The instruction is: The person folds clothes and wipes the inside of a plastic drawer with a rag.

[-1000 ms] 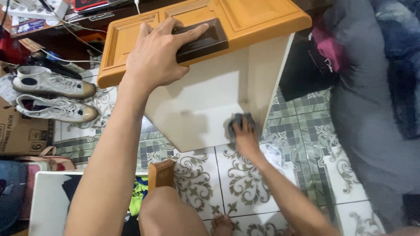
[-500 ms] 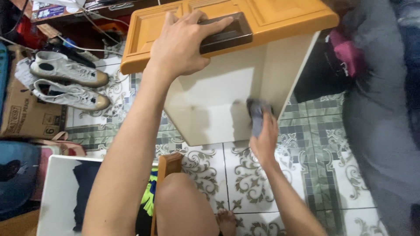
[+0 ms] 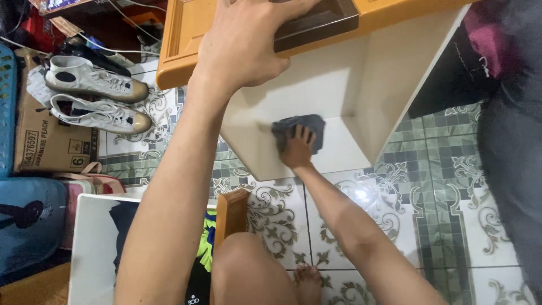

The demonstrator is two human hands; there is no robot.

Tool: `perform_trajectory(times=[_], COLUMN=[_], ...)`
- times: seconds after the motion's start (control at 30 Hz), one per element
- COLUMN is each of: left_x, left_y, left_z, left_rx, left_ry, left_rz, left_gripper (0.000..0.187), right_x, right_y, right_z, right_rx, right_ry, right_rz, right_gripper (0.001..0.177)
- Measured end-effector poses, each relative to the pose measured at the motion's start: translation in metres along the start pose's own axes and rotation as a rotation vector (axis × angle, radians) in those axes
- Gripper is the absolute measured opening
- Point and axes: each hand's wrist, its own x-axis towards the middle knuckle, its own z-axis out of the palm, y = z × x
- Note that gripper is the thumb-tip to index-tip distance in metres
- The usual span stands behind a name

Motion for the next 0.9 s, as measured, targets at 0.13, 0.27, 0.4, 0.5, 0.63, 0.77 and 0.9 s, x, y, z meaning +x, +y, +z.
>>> perform_trajectory(times=[0.13, 0.27, 0.4, 0.5, 0.63, 0.77, 0.9], left_x=[-0.004, -0.013, -0.016, -0.012, -0.004, 0.003, 0.002], left_y=[-0.002, 0.003, 0.01, 0.009, 0.009, 0.019, 0.018], left_z=[-0.001, 0.002, 0.003, -0.001, 0.0, -0.001, -0.004], left_rx=[-0.019, -0.096, -0.058, 0.009, 0.013, -0.002, -0.034], left_ry=[0.045, 0.022, 0.03, 0.074, 0.09, 0.059, 0.013], left_rz=[0.046, 0.016, 0.021, 0.038, 0.04, -0.017, -0.054], left_gripper=[0.076, 0.073, 0.074, 0.079, 0.087, 0.094, 0.092], right_x=[0.01, 0.023, 0.032, 0.007, -0.044, -0.106, -0.171], right_y=[-0.048, -0.056, -0.047, -0.042, -0.045, -0.04, -0.023], right_z=[0.004, 0.038, 0.064, 0.056, 0.014, -0.019, -0.038], right_rx=[0.048, -0.033, -0.221, -0.223, -0.218, -0.196, 0.059], right_ry=[-0.081, -0.071, -0.066, -0.118, -0.162, -0.335, -0.681], right_rz=[-0.062, -0.16, -0.36, -0.399, -0.455, -0.543, -0.515], right_gripper=[0.061, 0.04, 0.032, 0.033, 0.045, 0.042, 0.026])
